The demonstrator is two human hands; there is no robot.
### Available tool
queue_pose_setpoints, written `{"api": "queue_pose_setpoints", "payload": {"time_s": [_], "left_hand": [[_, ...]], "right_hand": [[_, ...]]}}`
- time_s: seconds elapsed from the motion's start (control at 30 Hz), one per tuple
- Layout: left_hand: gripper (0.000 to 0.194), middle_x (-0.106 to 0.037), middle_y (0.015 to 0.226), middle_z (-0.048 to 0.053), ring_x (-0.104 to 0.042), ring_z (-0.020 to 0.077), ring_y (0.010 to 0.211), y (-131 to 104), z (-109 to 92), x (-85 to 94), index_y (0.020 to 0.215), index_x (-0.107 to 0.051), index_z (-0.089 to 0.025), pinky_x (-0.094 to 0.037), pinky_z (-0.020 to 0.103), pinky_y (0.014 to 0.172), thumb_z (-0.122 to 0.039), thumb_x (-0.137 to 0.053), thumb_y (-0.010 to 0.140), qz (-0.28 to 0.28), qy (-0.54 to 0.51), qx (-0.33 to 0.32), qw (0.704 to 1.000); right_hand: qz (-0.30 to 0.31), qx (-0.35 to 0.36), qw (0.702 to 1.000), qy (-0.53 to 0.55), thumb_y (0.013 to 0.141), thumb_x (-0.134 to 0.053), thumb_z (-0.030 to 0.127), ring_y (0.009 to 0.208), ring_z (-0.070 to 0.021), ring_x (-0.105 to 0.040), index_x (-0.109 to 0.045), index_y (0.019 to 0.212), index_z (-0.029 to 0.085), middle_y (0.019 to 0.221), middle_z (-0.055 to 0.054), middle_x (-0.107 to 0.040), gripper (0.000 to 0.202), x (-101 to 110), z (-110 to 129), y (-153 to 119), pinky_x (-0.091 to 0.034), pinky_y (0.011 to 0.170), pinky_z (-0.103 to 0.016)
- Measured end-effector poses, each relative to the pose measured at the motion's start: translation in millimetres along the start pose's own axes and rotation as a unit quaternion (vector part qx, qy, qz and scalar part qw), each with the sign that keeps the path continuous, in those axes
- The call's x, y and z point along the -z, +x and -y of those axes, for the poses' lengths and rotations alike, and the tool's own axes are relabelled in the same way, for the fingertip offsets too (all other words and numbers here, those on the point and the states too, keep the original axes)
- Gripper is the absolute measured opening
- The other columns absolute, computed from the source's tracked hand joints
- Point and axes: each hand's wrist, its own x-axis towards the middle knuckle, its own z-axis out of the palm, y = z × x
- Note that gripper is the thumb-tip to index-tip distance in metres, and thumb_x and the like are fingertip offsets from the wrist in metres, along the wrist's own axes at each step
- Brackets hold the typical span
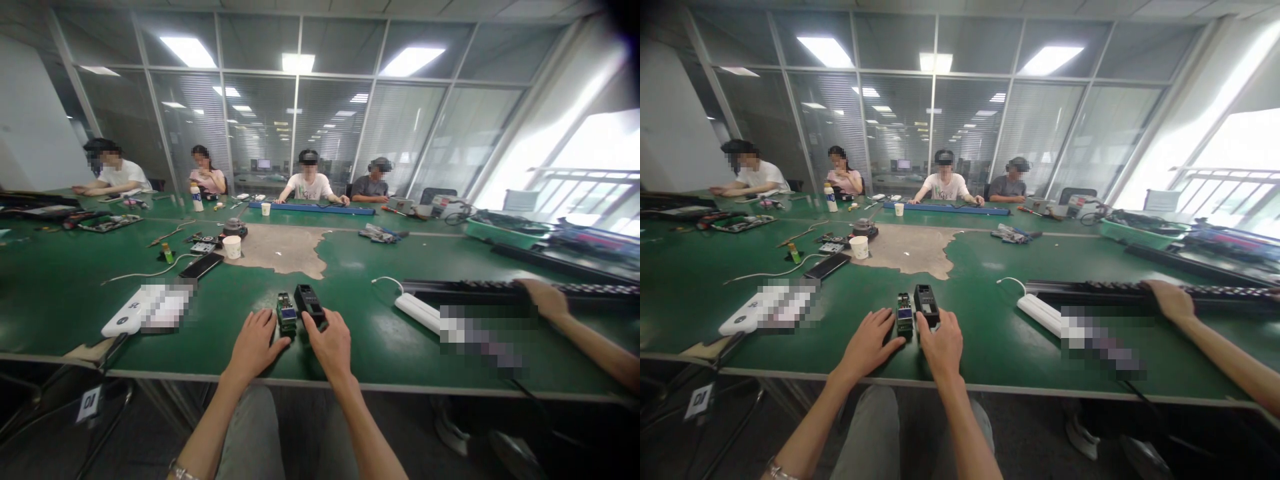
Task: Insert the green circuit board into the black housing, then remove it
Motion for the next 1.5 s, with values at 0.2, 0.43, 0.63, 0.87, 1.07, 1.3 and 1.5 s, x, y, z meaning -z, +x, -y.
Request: {"api": "queue_pose_setpoints", "payload": {"time_s": [0.2,0.43,0.63,0.87,1.07,1.3,1.5], "left_hand": [[0.06,-0.051,0.14,0.013,-0.042,0.0293,0.134,-1.3,-0.9,2.2,0.136,-0.047,-0.021,-0.03,0.052,0.113,-0.059,-0.047,0.09,-0.006,-0.008,-0.001,1.0],[0.056,-0.052,0.138,0.013,-0.043,0.0295,0.132,-2.2,-1.4,3.0,0.133,-0.048,-0.021,-0.031,0.053,0.112,-0.058,-0.047,0.09,-0.01,-0.005,-0.007,1.0],[0.055,-0.051,0.139,0.013,-0.042,0.0289,0.133,-1.7,-0.7,2.7,0.136,-0.045,-0.021,-0.03,0.052,0.112,-0.053,-0.048,0.092,-0.004,0.0,-0.014,1.0],[0.056,-0.048,0.143,0.012,-0.039,0.0269,0.135,1.1,-3.3,6.8,0.142,-0.038,-0.023,-0.029,0.05,0.113,-0.041,-0.052,0.091,0.022,-0.004,-0.008,1.0],[0.053,-0.047,0.144,0.012,-0.039,0.0274,0.136,2.0,-2.2,5.8,0.138,-0.045,-0.021,-0.027,0.05,0.114,-0.04,-0.053,0.09,0.038,-0.001,0.0,0.999],[0.051,-0.046,0.145,0.013,-0.039,0.0276,0.137,1.4,-0.5,3.9,0.136,-0.047,-0.018,-0.025,0.049,0.116,-0.037,-0.05,0.089,0.043,0.006,0.007,0.999],[0.055,-0.046,0.146,0.013,-0.038,0.0265,0.137,3.4,-1.4,3.7,0.141,-0.043,-0.017,-0.025,0.049,0.116,-0.032,-0.049,0.088,0.044,0.001,0.012,0.999]], "right_hand": [[-0.005,0.006,1.0,0.002,0.088,-0.053,0.052,0.085,-0.0196,-0.06,-0.067,0.097,0.017,0.091,-0.008,-0.065,0.039,-2.5,22.1,4.5,-0.042,0.078,-0.029],[0.012,-0.015,1.0,-0.011,0.087,-0.056,0.05,0.083,-0.0196,-0.061,-0.067,0.092,0.018,0.088,-0.008,-0.065,0.034,-9.2,41.9,3.9,-0.042,0.075,-0.028],[0.024,-0.032,0.999,-0.031,0.087,-0.055,0.05,0.083,-0.0208,-0.062,-0.066,0.092,0.018,0.088,-0.008,-0.065,0.034,-12.5,53.7,2.1,-0.041,0.074,-0.028],[0.06,-0.05,0.993,-0.083,0.087,-0.054,0.055,0.079,-0.02,-0.063,-0.063,0.092,0.019,0.092,-0.008,-0.064,0.037,-17.3,64.0,0.2,-0.04,0.069,-0.028],[0.069,-0.048,0.991,-0.103,0.089,-0.051,0.053,0.081,-0.0195,-0.063,-0.061,0.099,0.019,0.097,-0.007,-0.063,0.037,-22.5,58.0,-7.9,-0.04,0.069,-0.028],[0.088,-0.047,0.99,-0.104,0.089,-0.053,0.053,0.083,-0.0207,-0.064,-0.06,0.099,0.019,0.096,-0.007,-0.063,0.036,-31.0,48.9,-17.0,-0.042,0.07,-0.028],[0.072,-0.033,0.994,-0.071,0.086,-0.058,0.051,0.099,-0.0231,-0.063,-0.049,0.13,0.015,0.112,-0.012,-0.062,0.057,-37.6,36.8,-27.5,-0.044,0.079,-0.029]]}}
